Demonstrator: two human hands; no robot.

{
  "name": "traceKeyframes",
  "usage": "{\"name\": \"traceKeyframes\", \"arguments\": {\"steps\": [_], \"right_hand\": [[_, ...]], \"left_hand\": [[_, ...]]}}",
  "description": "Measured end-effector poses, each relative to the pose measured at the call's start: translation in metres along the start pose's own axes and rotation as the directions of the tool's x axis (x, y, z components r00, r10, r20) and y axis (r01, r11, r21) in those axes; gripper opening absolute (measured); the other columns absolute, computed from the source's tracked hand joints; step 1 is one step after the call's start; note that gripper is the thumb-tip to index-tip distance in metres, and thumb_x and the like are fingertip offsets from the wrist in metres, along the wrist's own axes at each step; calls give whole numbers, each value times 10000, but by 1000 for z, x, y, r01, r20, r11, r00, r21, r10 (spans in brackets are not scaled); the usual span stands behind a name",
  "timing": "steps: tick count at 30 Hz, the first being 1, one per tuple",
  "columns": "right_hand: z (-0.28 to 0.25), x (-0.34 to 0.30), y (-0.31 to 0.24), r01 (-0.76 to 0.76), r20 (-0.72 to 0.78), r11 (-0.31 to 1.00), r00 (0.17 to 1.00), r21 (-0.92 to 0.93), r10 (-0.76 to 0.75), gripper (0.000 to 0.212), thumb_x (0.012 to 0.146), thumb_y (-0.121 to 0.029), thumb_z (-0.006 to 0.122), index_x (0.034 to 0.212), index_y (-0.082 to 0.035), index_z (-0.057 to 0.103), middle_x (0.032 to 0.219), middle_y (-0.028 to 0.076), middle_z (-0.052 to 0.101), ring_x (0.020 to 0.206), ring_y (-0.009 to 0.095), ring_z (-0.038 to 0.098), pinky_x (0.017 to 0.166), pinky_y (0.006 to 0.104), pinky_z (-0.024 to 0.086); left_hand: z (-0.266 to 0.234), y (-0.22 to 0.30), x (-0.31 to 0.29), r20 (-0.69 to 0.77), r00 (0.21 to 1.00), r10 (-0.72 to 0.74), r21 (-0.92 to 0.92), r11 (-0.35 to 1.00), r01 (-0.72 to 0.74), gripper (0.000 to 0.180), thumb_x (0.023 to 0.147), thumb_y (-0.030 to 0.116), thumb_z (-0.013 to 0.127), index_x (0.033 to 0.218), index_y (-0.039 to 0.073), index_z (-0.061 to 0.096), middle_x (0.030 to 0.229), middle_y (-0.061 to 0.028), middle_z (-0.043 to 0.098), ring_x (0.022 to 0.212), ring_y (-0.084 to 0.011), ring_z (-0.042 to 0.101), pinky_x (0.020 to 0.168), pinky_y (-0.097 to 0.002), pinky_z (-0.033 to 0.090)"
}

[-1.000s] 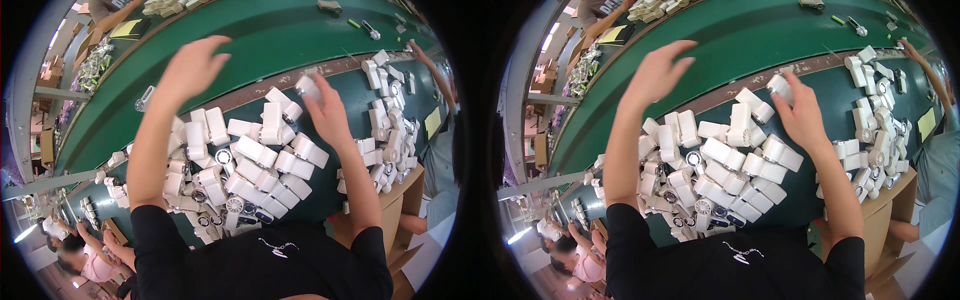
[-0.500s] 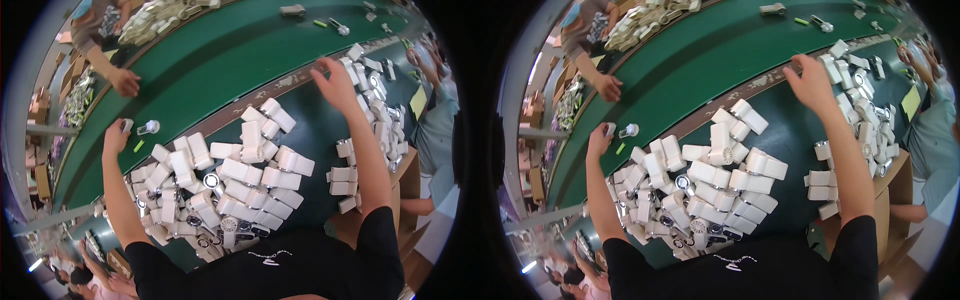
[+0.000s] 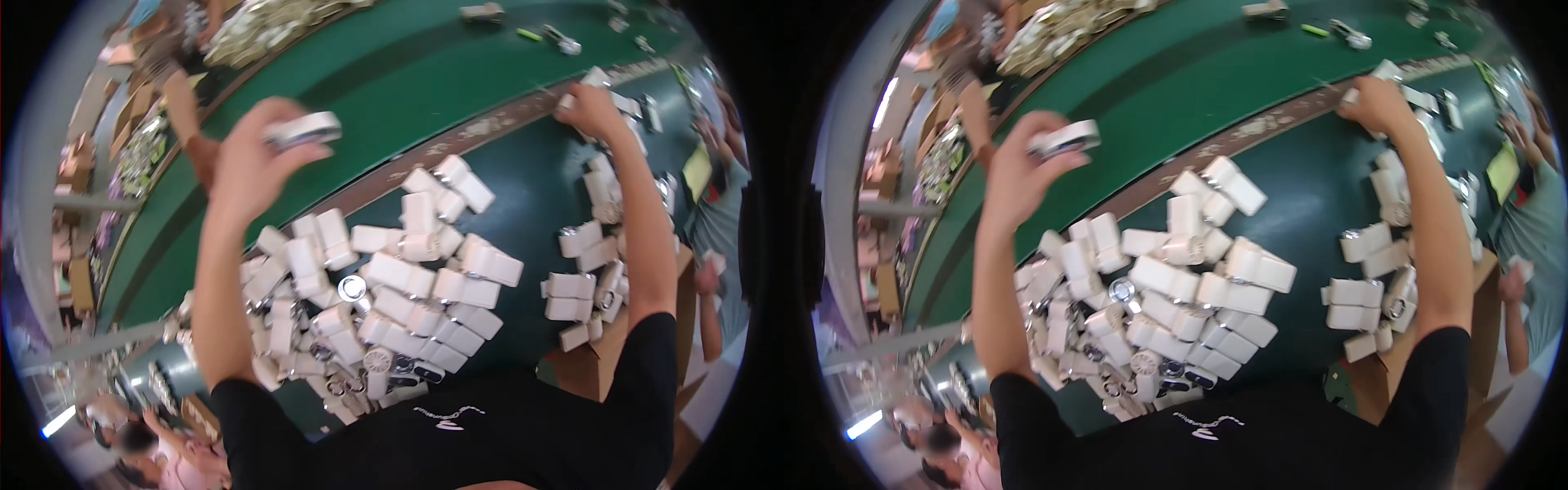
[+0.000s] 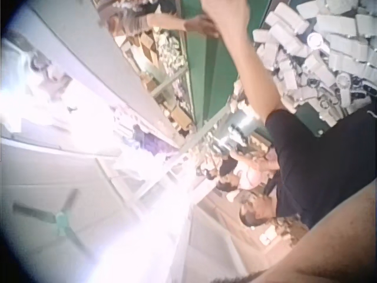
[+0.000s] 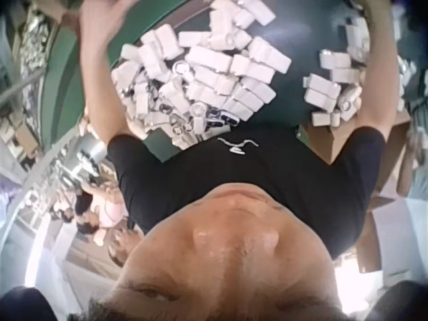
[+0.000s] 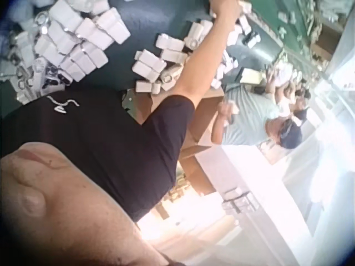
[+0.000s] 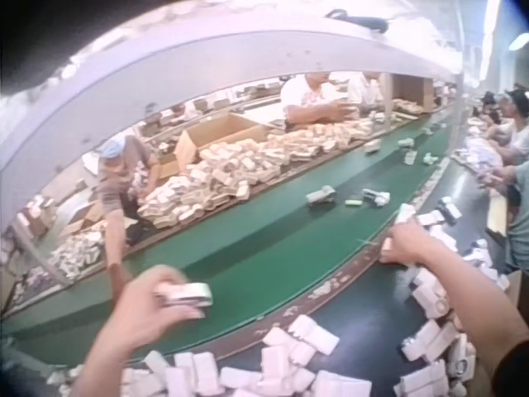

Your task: Inspect and sort small white handheld electronic devices on a factory assembly line.

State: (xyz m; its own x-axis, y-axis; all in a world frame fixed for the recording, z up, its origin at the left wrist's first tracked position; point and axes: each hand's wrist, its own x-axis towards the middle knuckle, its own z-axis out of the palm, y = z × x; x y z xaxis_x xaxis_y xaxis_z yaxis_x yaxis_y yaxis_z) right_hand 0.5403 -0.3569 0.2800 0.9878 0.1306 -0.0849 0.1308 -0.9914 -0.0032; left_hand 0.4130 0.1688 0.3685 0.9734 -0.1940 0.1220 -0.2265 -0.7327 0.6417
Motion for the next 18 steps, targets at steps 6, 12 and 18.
{"name": "traceKeyframes", "arguments": {"steps": [6,12,18], "right_hand": [[0,-34,-23,41,-100,793,995,607,26,467,886,-261,832,1250,-30,652,1027,116,723,933,279,719,884,402,599],[-5,-60,-39,-106,108,-290,994,951,-11,397,1045,-384,716,1272,-64,654,982,21,651,799,108,651,631,294,593],[-6,-80,-85,-198,160,-473,980,858,-120,508,1143,-510,499,1390,-72,567,1334,199,717,855,192,779,508,274,606]], "left_hand": [[36,21,22,144,982,-122,-153,978,144,530,830,156,945,1255,47,647,1112,-19,697,963,-80,636,834,-261,540],[45,24,19,106,987,-118,-658,736,159,683,795,114,961,1353,-8,586,1208,-106,740,955,-117,631,902,-273,532],[54,32,19,98,989,-111,-934,332,130,641,821,-49,878,1383,3,574,1286,-208,721,1138,-190,697,1060,-340,552]]}}
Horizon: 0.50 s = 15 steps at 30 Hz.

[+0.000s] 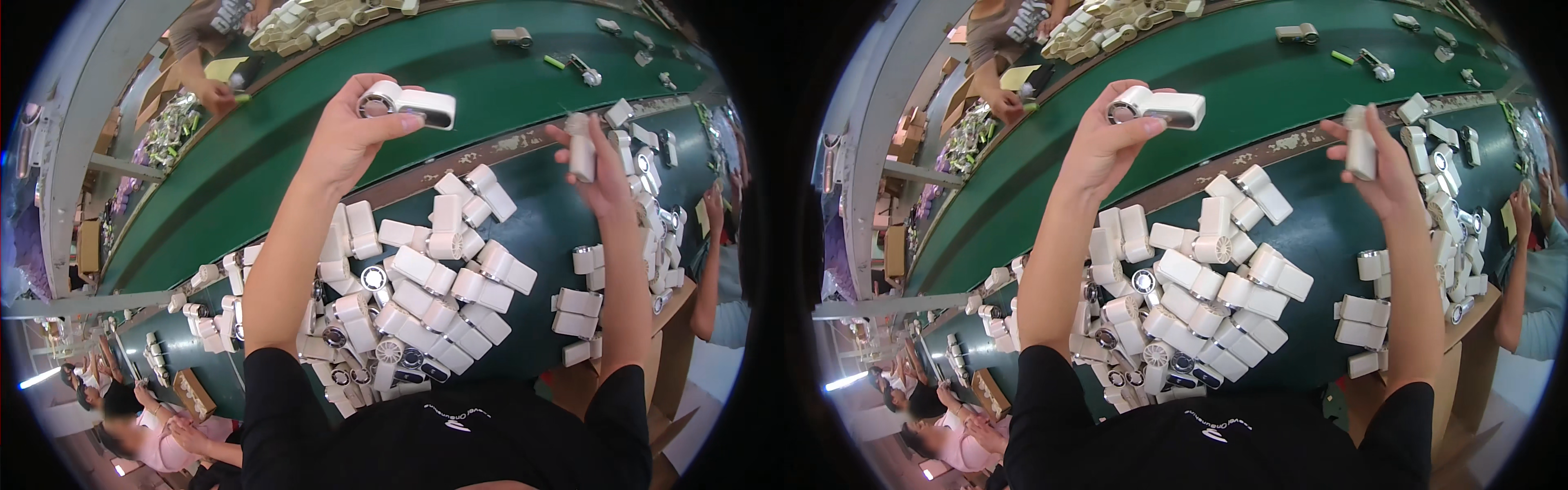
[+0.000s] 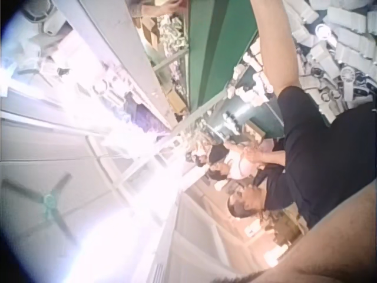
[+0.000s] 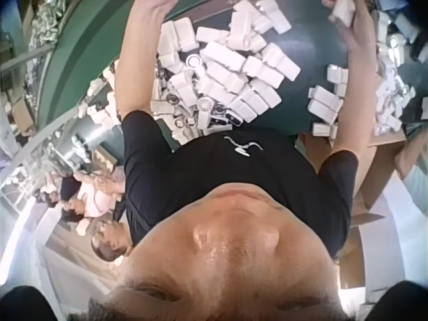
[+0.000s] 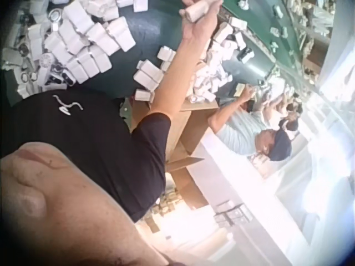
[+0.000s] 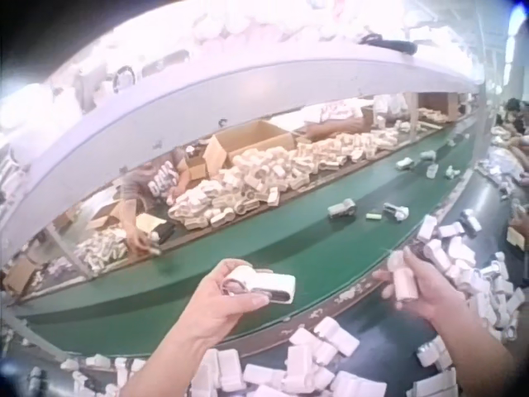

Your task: Inspect and sort small white handheld electronic devices on a factory assembly line.

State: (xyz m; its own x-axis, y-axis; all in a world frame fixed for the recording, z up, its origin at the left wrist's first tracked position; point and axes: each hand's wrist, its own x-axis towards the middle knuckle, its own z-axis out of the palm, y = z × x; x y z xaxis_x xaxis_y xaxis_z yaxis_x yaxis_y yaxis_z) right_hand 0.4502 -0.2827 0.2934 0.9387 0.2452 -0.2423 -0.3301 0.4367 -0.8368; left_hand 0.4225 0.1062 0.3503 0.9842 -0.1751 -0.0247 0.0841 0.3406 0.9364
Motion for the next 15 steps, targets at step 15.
{"name": "traceKeyframes", "arguments": {"steps": [15], "right_hand": [[97,-30,20,181,328,975,936,-126,-132,771,991,48,626,1690,-120,347,1450,177,600,1258,301,686,1039,515,615]], "left_hand": [[39,-34,-6,117,989,-89,48,995,84,799,1072,33,630,1711,140,163,1406,-172,556,1258,-316,661,1017,-541,646]]}}
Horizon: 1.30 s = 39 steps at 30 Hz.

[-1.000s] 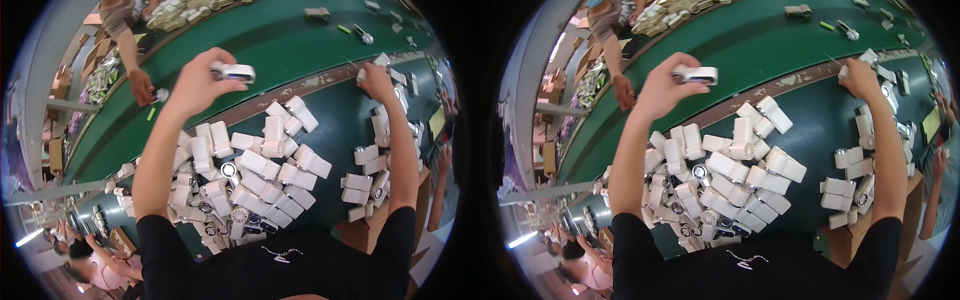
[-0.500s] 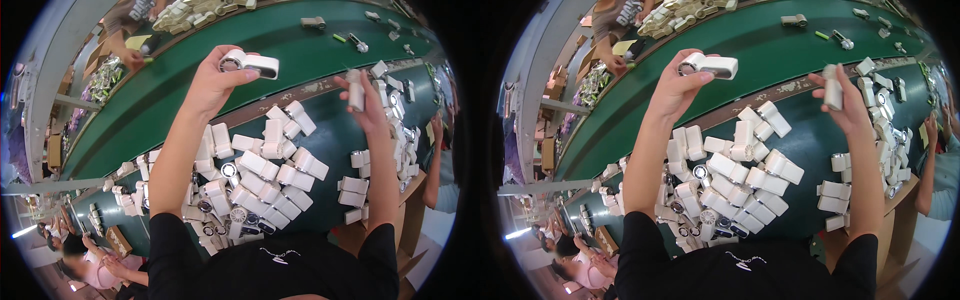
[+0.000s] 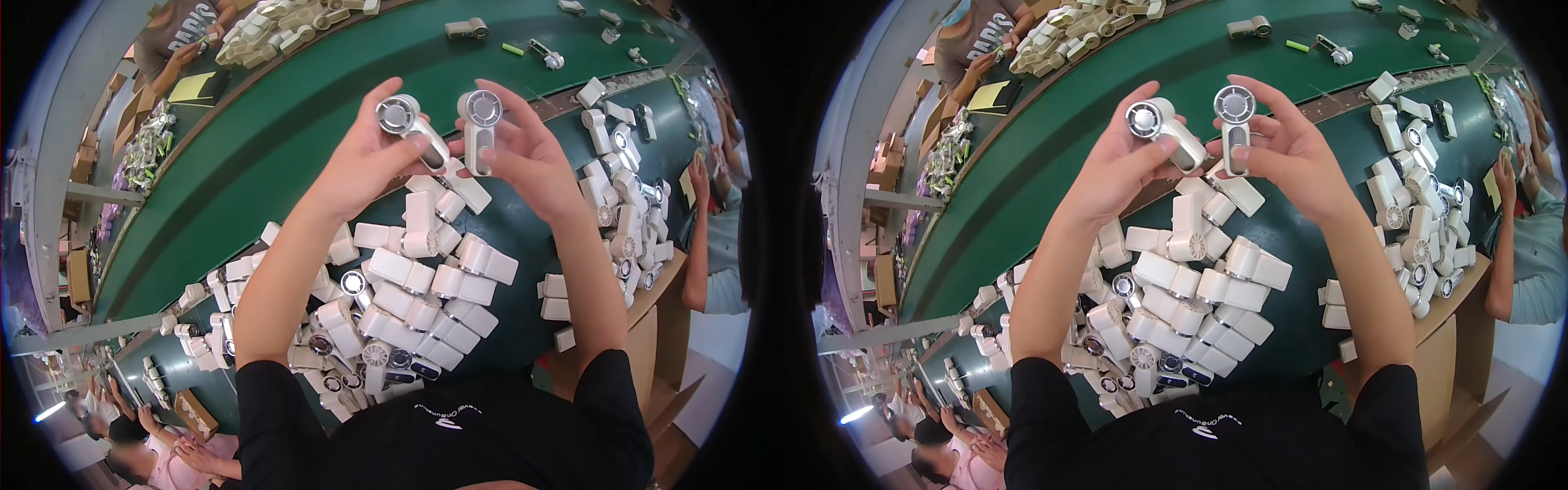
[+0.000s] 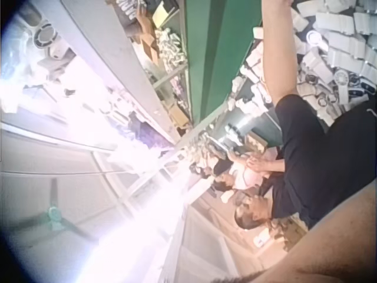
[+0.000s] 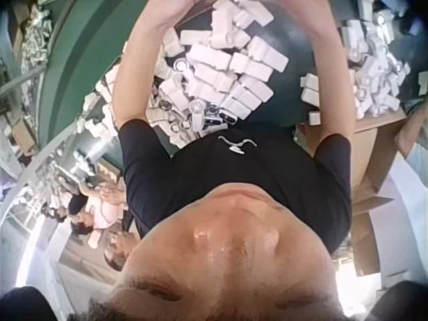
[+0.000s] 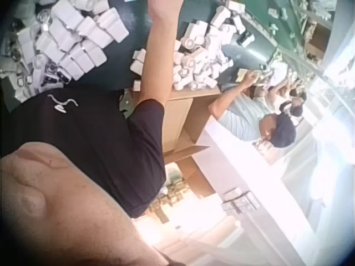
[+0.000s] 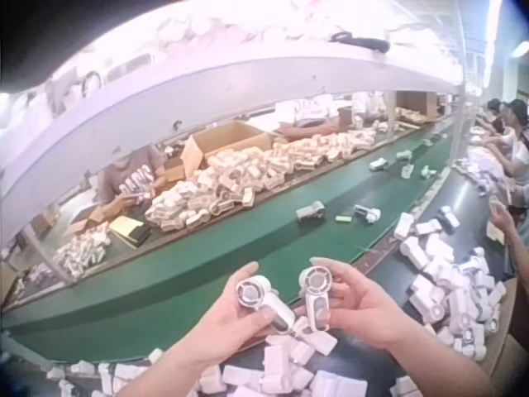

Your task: Inspect and sort small white handheld electronic devices on a factory assembly line.

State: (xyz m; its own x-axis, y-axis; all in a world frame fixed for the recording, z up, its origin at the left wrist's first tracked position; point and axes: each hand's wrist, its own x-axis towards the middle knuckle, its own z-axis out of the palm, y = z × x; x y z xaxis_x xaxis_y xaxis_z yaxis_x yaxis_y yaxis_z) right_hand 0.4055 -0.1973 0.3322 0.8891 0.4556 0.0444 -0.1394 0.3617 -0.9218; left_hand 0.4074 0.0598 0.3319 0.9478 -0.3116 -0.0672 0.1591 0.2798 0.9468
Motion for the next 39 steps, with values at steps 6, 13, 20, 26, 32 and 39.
{"name": "traceKeyframes", "arguments": {"steps": [6,13,20,26,32,39], "right_hand": [[10,0,12,72,-13,988,997,-139,-74,750,979,89,631,1665,-97,390,1412,154,629,1253,237,681,1002,390,598],[14,0,16,158,-45,981,985,-112,-164,717,987,85,657,1643,-86,425,1377,133,643,1198,173,670,964,310,572],[13,0,15,151,-51,978,986,-144,-160,726,981,80,672,1643,-89,427,1340,120,653,1145,155,662,942,309,570],[16,-1,11,138,-33,977,989,-160,-145,724,985,78,664,1646,-97,425,1337,122,652,1155,158,657,960,313,575],[17,-1,12,154,-29,977,987,-149,-160,734,988,73,665,1654,-106,414,1351,131,645,1180,170,656,961,316,584],[16,-1,10,161,-10,974,986,-158,-165,740,988,72,663,1659,-109,408,1348,123,646,1180,166,648,960,317,577]], "left_hand": [[8,-2,-3,60,997,47,356,932,-66,860,1007,-41,686,1693,114,191,1392,-154,582,1271,-260,658,1003,-420,612],[15,3,-3,102,992,73,367,924,-105,890,970,-34,748,1719,127,294,1413,-104,599,1267,-200,604,951,-326,590],[16,8,-4,128,989,70,345,932,-110,947,967,-25,742,1747,159,238,1380,-88,617,1229,-186,606,941,-337,590],[15,9,-6,130,989,66,335,936,-107,912,975,-8,730,1741,146,260,1392,-86,625,1252,-179,586,1004,-345,554],[16,9,-5,127,989,73,300,948,-108,898,963,-11,738,1724,125,281,1373,-90,629,1249,-187,610,1063,-363,536],[18,15,-7,131,989,67,325,940,-107,877,963,-25,730,1716,109,302,1403,-89,614,1273,-187,591,1088,-361,522]]}}
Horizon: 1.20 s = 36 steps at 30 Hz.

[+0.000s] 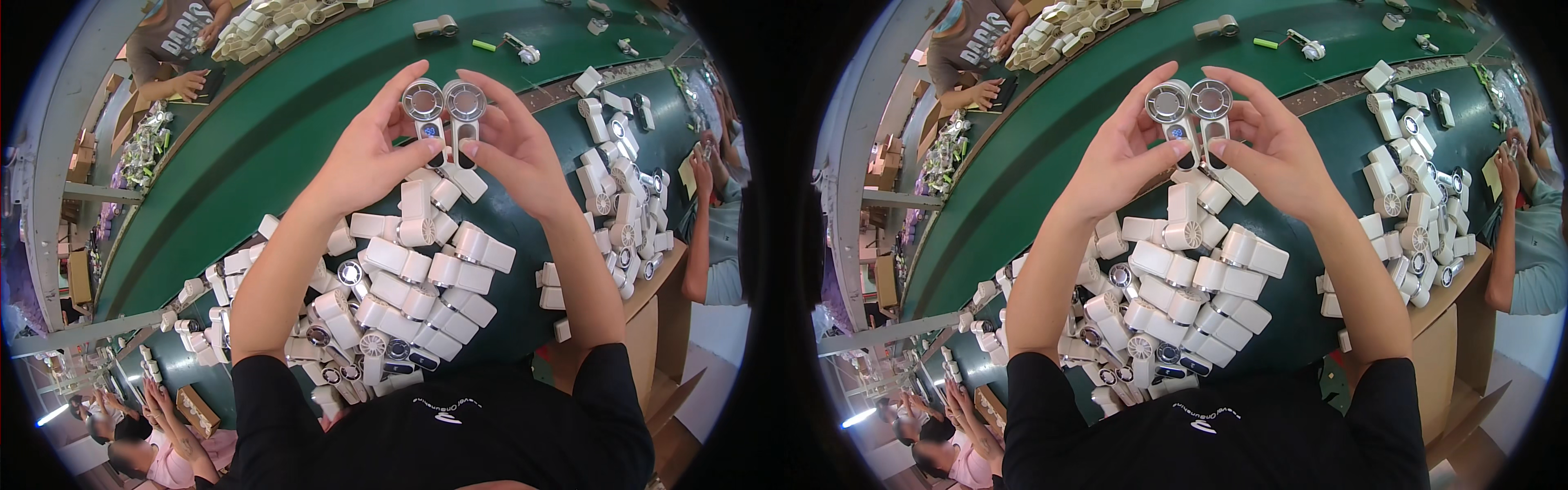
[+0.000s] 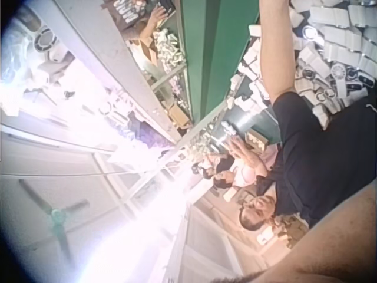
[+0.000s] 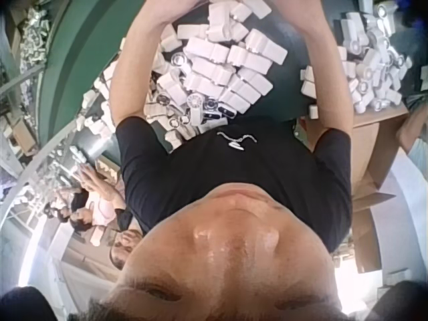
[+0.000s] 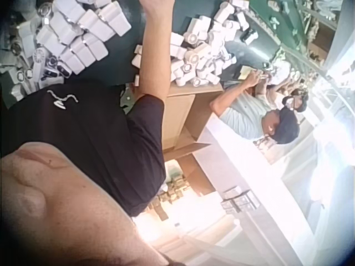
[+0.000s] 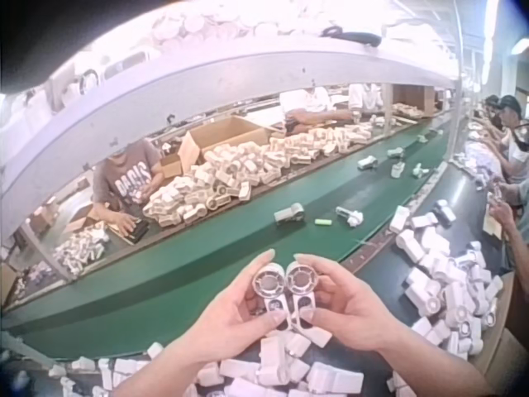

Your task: Inspect and sort small white handheld electronic devices on a factory assembly line.

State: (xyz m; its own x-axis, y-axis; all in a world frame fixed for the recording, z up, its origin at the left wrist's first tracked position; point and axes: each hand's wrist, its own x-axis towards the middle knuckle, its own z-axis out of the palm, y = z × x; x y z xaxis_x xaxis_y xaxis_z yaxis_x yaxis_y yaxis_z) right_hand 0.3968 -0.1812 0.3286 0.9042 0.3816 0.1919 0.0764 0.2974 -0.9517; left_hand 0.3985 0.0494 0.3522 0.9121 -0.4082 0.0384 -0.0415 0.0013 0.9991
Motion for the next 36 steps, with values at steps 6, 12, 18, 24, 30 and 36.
{"name": "traceKeyframes", "arguments": {"steps": [6,12,18,24,30,36], "right_hand": [[-1,0,-1,0,1,1000,1000,-22,0,743,985,66,661,1660,-113,407,1343,117,650,1165,159,650,952,318,576],[-9,-3,1,-74,-41,997,996,-14,73,734,978,60,663,1650,-121,428,1318,113,661,1132,156,668,964,324,571],[-49,3,34,-160,-261,811,965,-563,8,671,946,-26,697,1585,-153,534,1156,107,717,1035,177,688,931,321,565],[-56,-8,57,-141,-144,428,989,-893,23,384,997,-289,728,1314,-73,723,1240,228,722,1215,404,649,1059,473,522],[-58,36,50,-122,-87,508,992,-853,92,346,1029,-284,680,1215,3,729,967,198,780,921,377,753,882,464,584],[-201,130,53,-300,-291,27,898,-954,-331,378,962,-282,681,1248,-35,696,1154,239,724,1120,450,684,957,537,575]], "left_hand": [[-1,-2,1,4,1000,24,-2,1000,-24,876,955,-25,740,1711,111,318,1374,-95,629,1250,-187,598,1104,-362,508],[-8,-5,-3,-20,999,-40,103,994,42,882,937,-23,768,1699,139,353,1307,-73,645,1175,-169,610,1066,-354,524],[-27,-23,-5,-70,997,-29,254,966,46,855,941,7,778,1681,197,393,1269,-51,645,1131,-162,620,1009,-329,545],[-45,-39,-14,-136,991,-19,649,754,104,577,1020,274,748,1554,161,561,1127,-93,700,1035,-183,656,957,-352,556],[-33,-34,-30,28,959,-282,826,547,136,449,1108,412,570,1373,78,711,1170,-201,768,1036,-381,730,949,-451,565],[-43,-40,56,-91,988,-124,894,428,136,531,1027,361,706,1450,50,628,1174,-246,768,1081,-410,743,960,-465,579]]}}
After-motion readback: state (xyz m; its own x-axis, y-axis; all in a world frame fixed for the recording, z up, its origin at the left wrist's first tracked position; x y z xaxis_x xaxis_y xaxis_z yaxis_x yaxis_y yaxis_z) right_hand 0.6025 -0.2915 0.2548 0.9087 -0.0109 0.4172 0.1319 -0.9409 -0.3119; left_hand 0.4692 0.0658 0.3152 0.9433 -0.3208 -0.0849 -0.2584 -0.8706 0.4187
